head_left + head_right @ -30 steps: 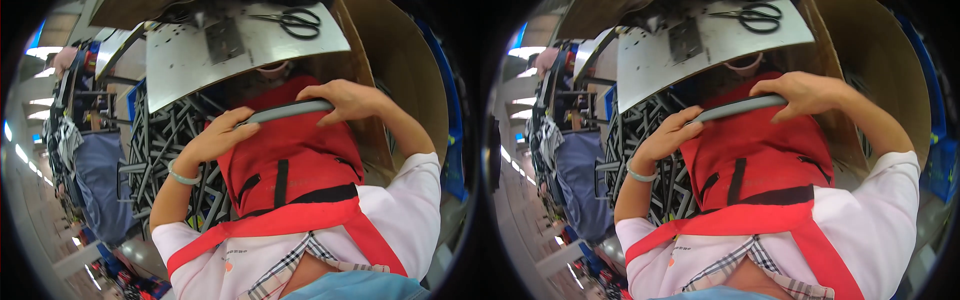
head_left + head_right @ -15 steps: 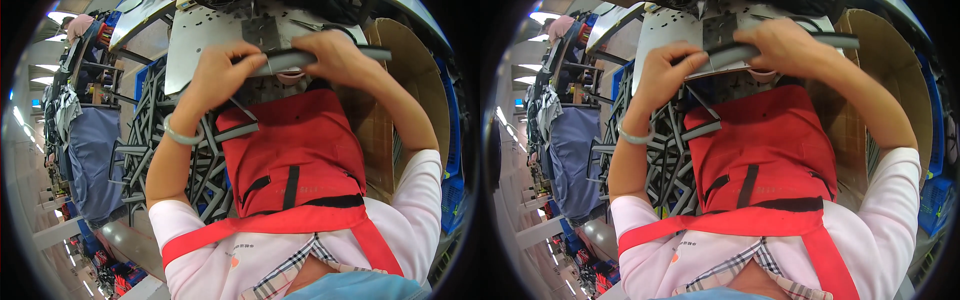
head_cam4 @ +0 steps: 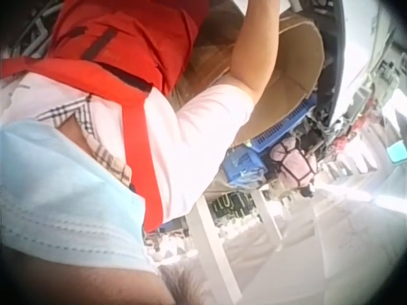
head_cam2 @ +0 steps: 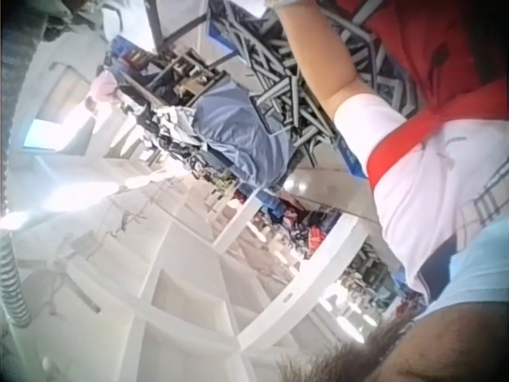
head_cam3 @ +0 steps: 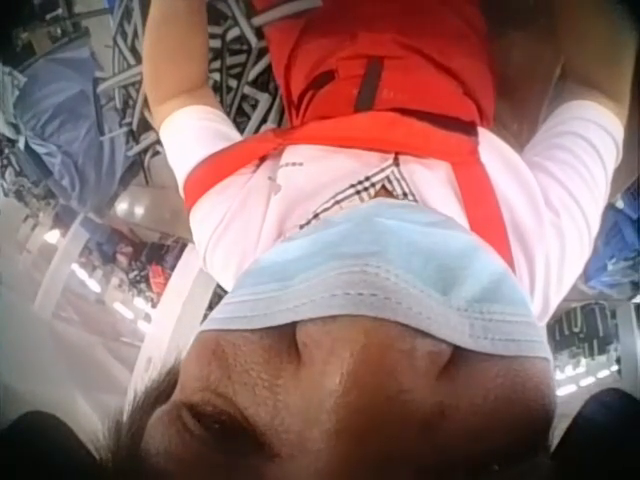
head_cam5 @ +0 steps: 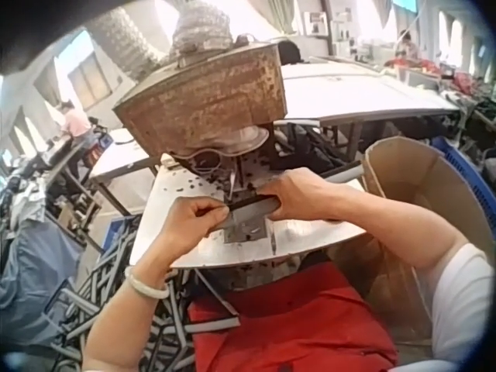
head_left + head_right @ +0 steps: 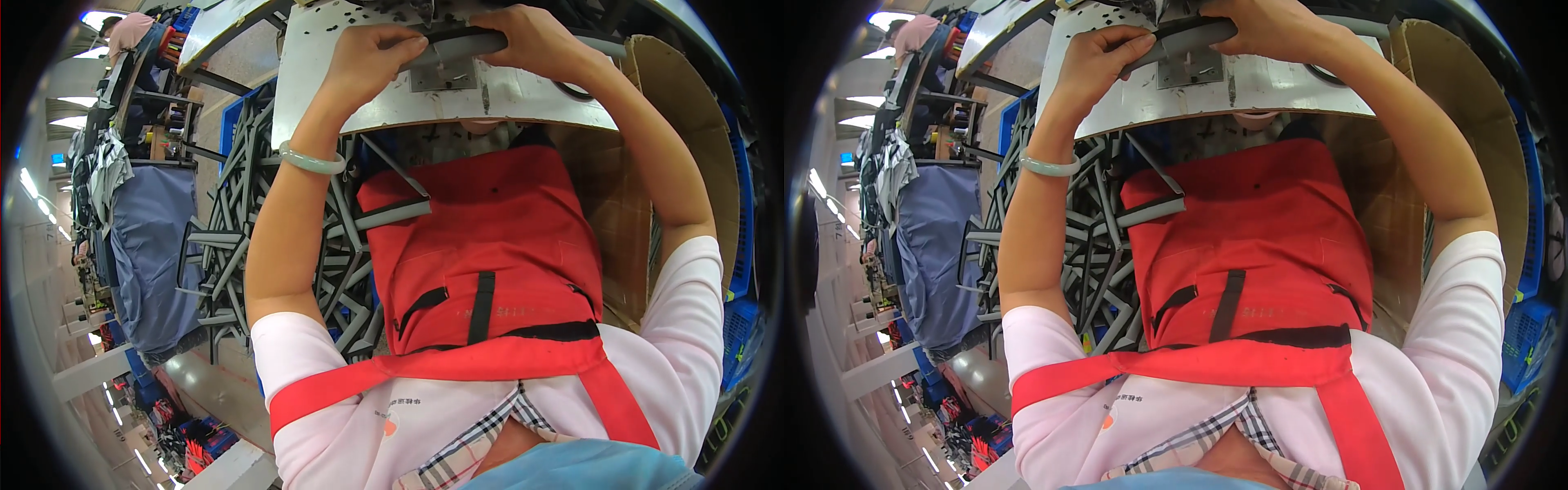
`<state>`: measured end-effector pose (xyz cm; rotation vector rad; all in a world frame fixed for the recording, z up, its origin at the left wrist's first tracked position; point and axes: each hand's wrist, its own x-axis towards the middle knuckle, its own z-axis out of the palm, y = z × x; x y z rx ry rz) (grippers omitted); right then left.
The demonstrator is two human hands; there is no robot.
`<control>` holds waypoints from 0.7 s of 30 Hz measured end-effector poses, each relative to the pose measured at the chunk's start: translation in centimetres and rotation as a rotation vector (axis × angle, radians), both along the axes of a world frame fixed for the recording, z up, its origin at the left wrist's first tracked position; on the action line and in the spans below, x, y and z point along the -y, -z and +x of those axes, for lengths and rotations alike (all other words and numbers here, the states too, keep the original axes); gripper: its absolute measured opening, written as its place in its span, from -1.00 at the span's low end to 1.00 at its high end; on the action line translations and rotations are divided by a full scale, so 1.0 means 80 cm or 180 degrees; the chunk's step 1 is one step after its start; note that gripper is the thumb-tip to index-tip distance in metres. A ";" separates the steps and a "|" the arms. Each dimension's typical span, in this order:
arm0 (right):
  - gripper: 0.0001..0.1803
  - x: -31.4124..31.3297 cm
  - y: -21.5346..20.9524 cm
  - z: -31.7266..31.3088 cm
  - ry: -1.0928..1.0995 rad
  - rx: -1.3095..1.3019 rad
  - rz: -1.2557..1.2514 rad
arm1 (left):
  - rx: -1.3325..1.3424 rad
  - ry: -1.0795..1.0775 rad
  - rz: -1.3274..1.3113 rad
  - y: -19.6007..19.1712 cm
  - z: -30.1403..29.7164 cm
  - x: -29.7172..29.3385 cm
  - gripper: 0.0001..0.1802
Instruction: Assembling grey plastic components at a factory workstation.
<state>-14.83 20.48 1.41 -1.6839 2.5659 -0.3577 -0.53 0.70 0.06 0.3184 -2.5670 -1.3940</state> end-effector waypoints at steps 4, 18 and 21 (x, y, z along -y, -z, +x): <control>-0.48 0.001 -0.013 0.004 -0.0067 -0.0114 0.0069 | -0.0138 0.0058 0.0109 0.006 -0.003 0.010 -0.66; -0.56 -0.004 -0.009 -0.013 0.0484 0.0019 -0.0667 | -0.0236 -0.0415 0.0674 0.007 -0.025 0.019 -0.71; -0.51 -0.030 -0.012 0.015 0.0626 0.0329 -0.0846 | -0.0404 -0.0700 -0.0213 -0.018 0.018 0.016 -0.71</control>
